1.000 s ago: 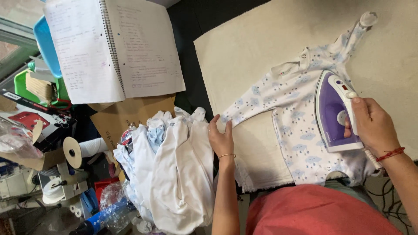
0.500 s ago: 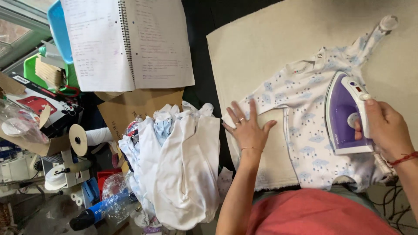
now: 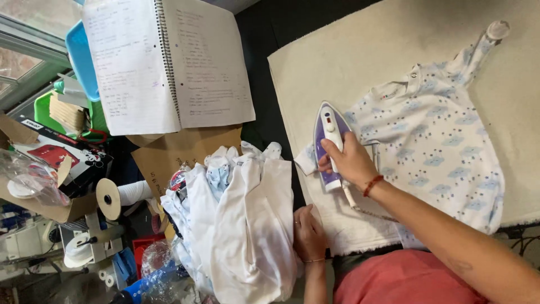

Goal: Ironing and folding baby onesies on a pressing table

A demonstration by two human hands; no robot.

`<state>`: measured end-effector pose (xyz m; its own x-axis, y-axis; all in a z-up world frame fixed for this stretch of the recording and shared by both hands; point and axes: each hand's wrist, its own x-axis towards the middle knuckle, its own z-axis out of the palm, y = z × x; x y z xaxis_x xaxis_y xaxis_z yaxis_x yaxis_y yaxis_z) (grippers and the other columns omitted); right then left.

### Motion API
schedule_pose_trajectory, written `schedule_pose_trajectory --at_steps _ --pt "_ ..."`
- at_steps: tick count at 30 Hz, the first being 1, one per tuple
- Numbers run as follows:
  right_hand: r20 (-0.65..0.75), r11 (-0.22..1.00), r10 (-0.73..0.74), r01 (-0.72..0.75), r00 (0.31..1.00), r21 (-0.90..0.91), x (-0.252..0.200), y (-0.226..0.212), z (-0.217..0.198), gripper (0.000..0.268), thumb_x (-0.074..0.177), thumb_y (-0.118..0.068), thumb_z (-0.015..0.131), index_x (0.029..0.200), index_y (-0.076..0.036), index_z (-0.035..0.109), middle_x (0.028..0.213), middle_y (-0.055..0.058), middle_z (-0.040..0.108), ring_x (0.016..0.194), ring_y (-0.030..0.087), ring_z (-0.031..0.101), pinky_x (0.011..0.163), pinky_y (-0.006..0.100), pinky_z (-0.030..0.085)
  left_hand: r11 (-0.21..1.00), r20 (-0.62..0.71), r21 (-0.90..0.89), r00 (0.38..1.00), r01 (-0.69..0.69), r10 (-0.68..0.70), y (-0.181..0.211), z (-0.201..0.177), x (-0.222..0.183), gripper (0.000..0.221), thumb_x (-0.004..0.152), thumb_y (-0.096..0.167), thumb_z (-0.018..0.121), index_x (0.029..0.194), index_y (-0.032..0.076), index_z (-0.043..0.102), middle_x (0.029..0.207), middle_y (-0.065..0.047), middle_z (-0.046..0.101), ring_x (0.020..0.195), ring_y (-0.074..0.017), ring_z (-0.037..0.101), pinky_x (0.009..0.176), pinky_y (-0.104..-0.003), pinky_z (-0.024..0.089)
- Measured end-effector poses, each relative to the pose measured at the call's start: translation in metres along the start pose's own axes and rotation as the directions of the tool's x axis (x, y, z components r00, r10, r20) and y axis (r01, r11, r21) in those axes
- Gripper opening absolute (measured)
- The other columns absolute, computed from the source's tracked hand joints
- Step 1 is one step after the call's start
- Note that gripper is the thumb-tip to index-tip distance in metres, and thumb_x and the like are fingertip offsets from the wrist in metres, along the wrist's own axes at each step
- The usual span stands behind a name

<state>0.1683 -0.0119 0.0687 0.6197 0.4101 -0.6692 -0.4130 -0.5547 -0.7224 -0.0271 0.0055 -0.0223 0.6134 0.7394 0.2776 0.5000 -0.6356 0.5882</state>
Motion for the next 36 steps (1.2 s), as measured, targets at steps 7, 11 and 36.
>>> schedule_pose_trajectory --at_steps 7,11,36 --pt "-0.095 0.991 -0.002 0.014 0.996 0.132 0.02 -0.02 0.003 0.027 0.09 -0.029 0.043 0.095 -0.003 0.037 0.063 0.011 0.058 0.051 0.021 0.062 0.042 0.029 0.047 0.999 -0.024 0.04 0.999 -0.033 0.034 -0.005 0.007 -0.002 0.022 0.081 0.0 0.042 0.093 0.011 0.057 0.091 -0.003 0.059 0.077 -0.0191 0.061 0.057 -0.026 0.048" --pt "-0.028 1.0 -0.021 0.021 0.999 -0.011 0.017 -0.015 0.003 0.03 0.093 -0.033 0.036 0.095 -0.003 0.036 0.058 0.007 0.056 0.045 0.019 0.062 0.032 0.022 0.04 0.982 -0.034 -0.183 0.999 -0.048 0.042 -0.005 -0.001 0.0 0.013 0.083 0.0 0.043 0.09 0.004 0.052 0.086 -0.008 0.058 0.075 -0.0199 0.059 0.063 -0.025 0.047" --pt "0.483 0.755 0.31 0.097 0.819 -0.649 -0.048 -0.004 -0.11 0.03 0.083 -0.04 0.043 0.096 -0.013 0.046 0.044 0.005 0.057 0.04 0.012 0.056 0.047 0.021 0.041 0.972 -0.123 -0.21 0.989 -0.104 0.08 0.004 0.01 0.001 0.011 0.084 0.003 0.043 0.089 0.0 0.053 0.084 -0.01 0.057 0.077 -0.0215 0.058 0.072 -0.028 0.048"
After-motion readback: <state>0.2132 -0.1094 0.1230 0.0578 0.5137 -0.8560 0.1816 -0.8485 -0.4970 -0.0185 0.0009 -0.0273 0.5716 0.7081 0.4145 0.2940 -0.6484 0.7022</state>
